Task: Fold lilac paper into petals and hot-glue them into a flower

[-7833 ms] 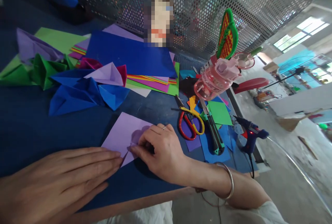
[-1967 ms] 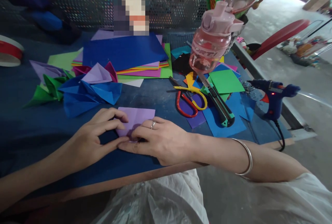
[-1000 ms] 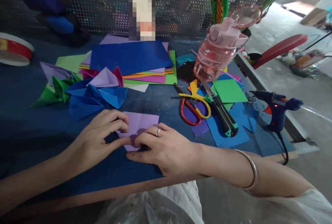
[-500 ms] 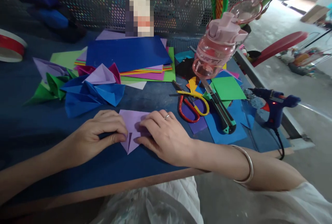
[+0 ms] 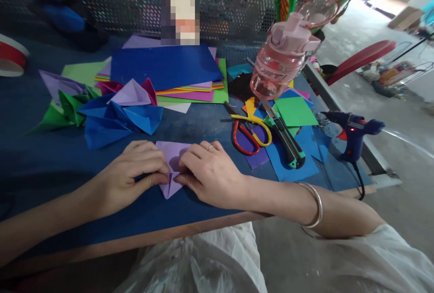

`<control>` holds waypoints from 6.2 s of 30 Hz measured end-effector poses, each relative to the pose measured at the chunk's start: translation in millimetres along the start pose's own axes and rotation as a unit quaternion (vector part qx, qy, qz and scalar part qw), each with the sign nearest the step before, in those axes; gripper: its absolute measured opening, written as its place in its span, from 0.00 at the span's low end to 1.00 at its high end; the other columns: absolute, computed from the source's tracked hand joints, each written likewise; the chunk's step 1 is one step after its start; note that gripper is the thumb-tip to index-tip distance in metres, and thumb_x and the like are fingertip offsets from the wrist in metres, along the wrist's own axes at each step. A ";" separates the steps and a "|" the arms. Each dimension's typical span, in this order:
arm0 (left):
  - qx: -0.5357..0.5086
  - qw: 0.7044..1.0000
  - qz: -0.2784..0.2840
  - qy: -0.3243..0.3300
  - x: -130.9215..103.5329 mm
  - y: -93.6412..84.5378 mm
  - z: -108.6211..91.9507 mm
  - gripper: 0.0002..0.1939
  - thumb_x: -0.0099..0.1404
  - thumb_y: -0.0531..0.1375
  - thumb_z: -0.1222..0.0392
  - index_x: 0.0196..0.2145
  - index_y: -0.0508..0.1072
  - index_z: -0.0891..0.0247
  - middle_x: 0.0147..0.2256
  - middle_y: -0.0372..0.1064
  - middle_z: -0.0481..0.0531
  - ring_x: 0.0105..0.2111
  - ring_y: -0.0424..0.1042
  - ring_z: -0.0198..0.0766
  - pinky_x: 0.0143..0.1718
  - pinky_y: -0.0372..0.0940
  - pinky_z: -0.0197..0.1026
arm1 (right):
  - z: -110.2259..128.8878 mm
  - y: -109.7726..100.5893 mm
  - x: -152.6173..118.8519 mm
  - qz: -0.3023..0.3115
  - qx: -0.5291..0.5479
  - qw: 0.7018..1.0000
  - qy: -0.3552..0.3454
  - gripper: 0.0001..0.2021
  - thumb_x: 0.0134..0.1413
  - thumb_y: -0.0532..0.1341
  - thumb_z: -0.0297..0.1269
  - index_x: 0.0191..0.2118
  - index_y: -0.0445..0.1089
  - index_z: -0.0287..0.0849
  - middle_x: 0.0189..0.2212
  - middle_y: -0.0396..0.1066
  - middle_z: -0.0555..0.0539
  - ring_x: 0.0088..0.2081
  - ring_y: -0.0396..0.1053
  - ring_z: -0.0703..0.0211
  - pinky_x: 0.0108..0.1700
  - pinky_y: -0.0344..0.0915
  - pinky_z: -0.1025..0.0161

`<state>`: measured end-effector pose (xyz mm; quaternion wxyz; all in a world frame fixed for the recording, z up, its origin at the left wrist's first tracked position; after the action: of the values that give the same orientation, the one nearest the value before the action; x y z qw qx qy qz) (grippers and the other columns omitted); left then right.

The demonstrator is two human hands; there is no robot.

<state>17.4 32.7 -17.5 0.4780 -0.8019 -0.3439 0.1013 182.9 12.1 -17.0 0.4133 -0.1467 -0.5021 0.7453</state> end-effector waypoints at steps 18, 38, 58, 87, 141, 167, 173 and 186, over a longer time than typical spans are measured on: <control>0.114 0.990 -0.042 0.071 -5.2 4.0 -14.2 0.13 0.70 0.53 0.64 0.27 0.67 0.62 0.27 0.66 0.48 0.33 0.65 0.41 0.44 0.57 0.48 | 2.5 0.9 1.7 0.003 -0.034 0.999 0.008 0.09 0.64 0.57 0.40 0.36 0.67 0.40 0.36 0.69 0.46 0.37 0.61 0.57 0.40 0.52 0.59; 0.043 0.999 -0.010 0.000 -2.3 4.6 -3.4 0.04 0.66 0.57 0.63 0.32 0.66 0.60 0.30 0.68 0.46 0.36 0.67 0.41 0.45 0.57 0.47 | 18.4 2.7 -17.0 0.033 0.002 0.979 -0.203 0.18 0.66 0.48 0.32 0.53 0.69 0.33 0.40 0.70 0.41 0.39 0.65 0.57 0.45 0.68 0.60; 0.014 1.000 -0.014 -0.020 -0.4 3.3 -2.8 0.06 0.65 0.55 0.64 0.28 0.64 0.60 0.27 0.67 0.45 0.33 0.66 0.39 0.44 0.56 0.47 | 18.2 7.4 -18.4 0.055 -0.055 0.972 -0.221 0.17 0.67 0.50 0.35 0.55 0.68 0.36 0.43 0.70 0.41 0.41 0.64 0.56 0.43 0.65 0.60; 0.078 0.986 -0.090 -0.120 -11.4 -3.7 11.6 0.15 0.61 0.61 0.56 0.46 0.67 0.58 0.52 0.62 0.57 0.52 0.63 0.55 0.50 0.61 0.60 | 23.2 9.0 -21.4 0.120 -0.052 0.972 -0.195 0.23 0.61 0.55 0.38 0.59 0.61 0.33 0.44 0.70 0.42 0.41 0.62 0.54 0.44 0.62 0.56; 0.258 0.945 -0.093 0.177 -41.3 5.9 -36.1 0.18 0.71 0.52 0.58 0.45 0.76 0.75 0.46 0.77 0.62 0.46 0.75 0.49 0.40 0.73 0.44 | 23.2 11.8 -26.3 0.061 -0.061 0.972 -0.221 0.22 0.60 0.58 0.38 0.57 0.64 0.31 0.42 0.71 0.45 0.41 0.62 0.55 0.40 0.61 0.57; 0.235 0.944 -0.114 0.199 -33.5 -0.7 -45.4 0.14 0.68 0.57 0.59 0.47 0.73 0.68 0.44 0.75 0.56 0.43 0.73 0.42 0.45 0.68 0.44 | -30.7 -31.4 -2.3 -0.122 -0.139 0.981 -0.054 0.28 0.51 0.52 0.18 0.56 0.67 0.44 0.52 0.62 0.39 0.52 0.60 0.47 0.50 0.62 0.48; 0.197 0.956 -0.096 0.194 -29.0 3.4 -38.9 0.13 0.68 0.56 0.62 0.49 0.72 0.64 0.44 0.75 0.55 0.44 0.73 0.41 0.48 0.68 0.44 | -30.3 -31.4 3.0 -0.153 -0.120 0.969 -0.155 0.12 0.60 0.57 0.26 0.38 0.77 0.47 0.46 0.69 0.44 0.48 0.63 0.53 0.49 0.63 0.53; 0.148 0.961 -0.158 0.170 -37.6 -3.4 -21.8 0.22 0.64 0.55 0.73 0.54 0.70 0.60 0.49 0.74 0.54 0.49 0.71 0.42 0.51 0.68 0.45 | 15.3 -15.7 -28.8 -0.134 -0.248 0.922 -0.266 0.12 0.62 0.53 0.23 0.31 0.72 0.34 0.39 0.76 0.40 0.49 0.70 0.49 0.52 0.68 0.54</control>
<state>-1.4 -5.8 -9.5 0.6524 -0.6631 -0.3615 -0.0636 198.3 -17.1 -2.1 0.3111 0.0277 -0.7772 0.5463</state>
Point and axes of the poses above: each hand's wrist, its own x-axis towards the middle knuckle, its own y-axis out of the palm, z = x × y, the point moved 4 cm from there along x, towards the middle knuckle
